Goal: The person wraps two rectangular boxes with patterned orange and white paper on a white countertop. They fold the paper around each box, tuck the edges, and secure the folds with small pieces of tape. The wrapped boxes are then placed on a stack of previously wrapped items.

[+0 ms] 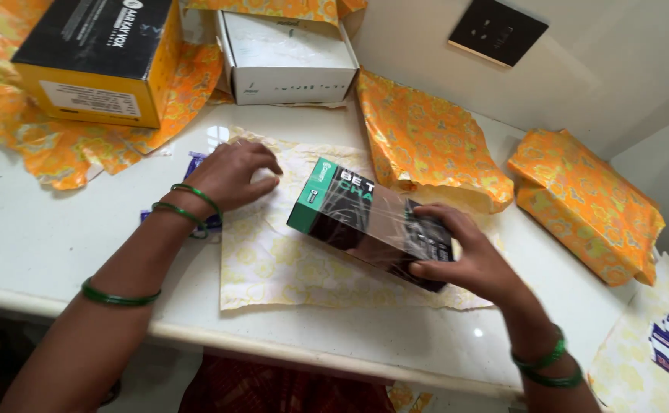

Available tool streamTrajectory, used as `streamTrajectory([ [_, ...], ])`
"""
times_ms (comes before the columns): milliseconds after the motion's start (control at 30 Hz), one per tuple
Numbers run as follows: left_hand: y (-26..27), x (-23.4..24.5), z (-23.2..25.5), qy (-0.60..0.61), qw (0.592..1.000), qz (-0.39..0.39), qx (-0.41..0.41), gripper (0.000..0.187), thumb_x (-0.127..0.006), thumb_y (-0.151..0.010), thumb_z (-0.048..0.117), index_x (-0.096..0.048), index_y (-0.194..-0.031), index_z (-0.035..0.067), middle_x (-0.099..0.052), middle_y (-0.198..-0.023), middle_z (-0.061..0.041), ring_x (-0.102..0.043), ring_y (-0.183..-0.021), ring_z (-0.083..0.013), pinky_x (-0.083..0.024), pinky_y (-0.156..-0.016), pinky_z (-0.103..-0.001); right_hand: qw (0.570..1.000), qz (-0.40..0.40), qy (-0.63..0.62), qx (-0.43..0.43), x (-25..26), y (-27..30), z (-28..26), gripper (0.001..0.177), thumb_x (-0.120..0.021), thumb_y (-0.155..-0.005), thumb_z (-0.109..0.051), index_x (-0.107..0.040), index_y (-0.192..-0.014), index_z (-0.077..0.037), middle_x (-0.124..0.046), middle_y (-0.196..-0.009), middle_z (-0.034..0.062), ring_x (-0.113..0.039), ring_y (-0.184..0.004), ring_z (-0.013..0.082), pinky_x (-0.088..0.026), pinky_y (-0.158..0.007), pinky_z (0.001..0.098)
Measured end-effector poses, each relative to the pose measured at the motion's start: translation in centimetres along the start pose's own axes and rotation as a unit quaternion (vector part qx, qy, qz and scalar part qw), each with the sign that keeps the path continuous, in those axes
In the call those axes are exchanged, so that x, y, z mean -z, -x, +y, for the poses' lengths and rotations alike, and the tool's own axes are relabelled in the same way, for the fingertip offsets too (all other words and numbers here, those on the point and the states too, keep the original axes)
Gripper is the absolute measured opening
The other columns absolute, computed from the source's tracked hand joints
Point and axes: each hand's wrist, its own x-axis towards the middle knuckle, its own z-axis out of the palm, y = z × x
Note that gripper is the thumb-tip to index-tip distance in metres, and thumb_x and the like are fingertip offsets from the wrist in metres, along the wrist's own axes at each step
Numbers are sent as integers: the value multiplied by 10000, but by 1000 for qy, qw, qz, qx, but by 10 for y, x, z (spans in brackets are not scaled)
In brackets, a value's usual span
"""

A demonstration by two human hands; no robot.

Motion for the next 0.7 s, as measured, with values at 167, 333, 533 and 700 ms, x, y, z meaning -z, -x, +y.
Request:
streamTrajectory([
  [167, 4, -2, -24, -111, 982, 91, 120, 437, -726, -855, 409, -715, -1208, 153, -620, -1312, -198, -605, -1155, -388, -464, -956, -516, 972, 81, 172, -138, -28, -24, 20, 871, -777, -698, -645, -597, -1387, -144, -502, -1476, 181, -454, -1364, 407, -371, -1134, 493],
  [333, 1, 2, -29, -48, 965, 13, 258, 560, -687, -898, 475, -622, -1367, 175, -661, -1236, -174, -625, -1157, -347, -471, -1000, -502, 969, 70, 185, -148, -26, -13, 39, 849, -683, -774, -722, -596, -1419, -176, -314, -1622, 266, -366, -1444, 473, -318, -1138, 572],
  [533, 0, 6, -26, 6, 964, 12, 266, 446, -704, -868, 397, -721, -1272, 207, -732, -1075, -114, -677, -1047, -285, -520, -928, -447, 983, 46, 155, -82, -36, -8, 41, 917, -751, -710, -685, -562, -1435, -155, -227, -1623, 300, -293, -1449, 507, -301, -1104, 619],
  [700, 0, 5, -32, 106, 964, 79, 231, 294, -753, -849, 271, -796, -1117, 156, -774, -1051, -73, -719, -949, -171, -560, -882, -341, 975, 112, 176, -73, -49, -10, 27, 846, -773, -720, -644, -603, -1394, -160, -277, -1621, 274, -349, -1434, 487, -349, -1114, 595],
])
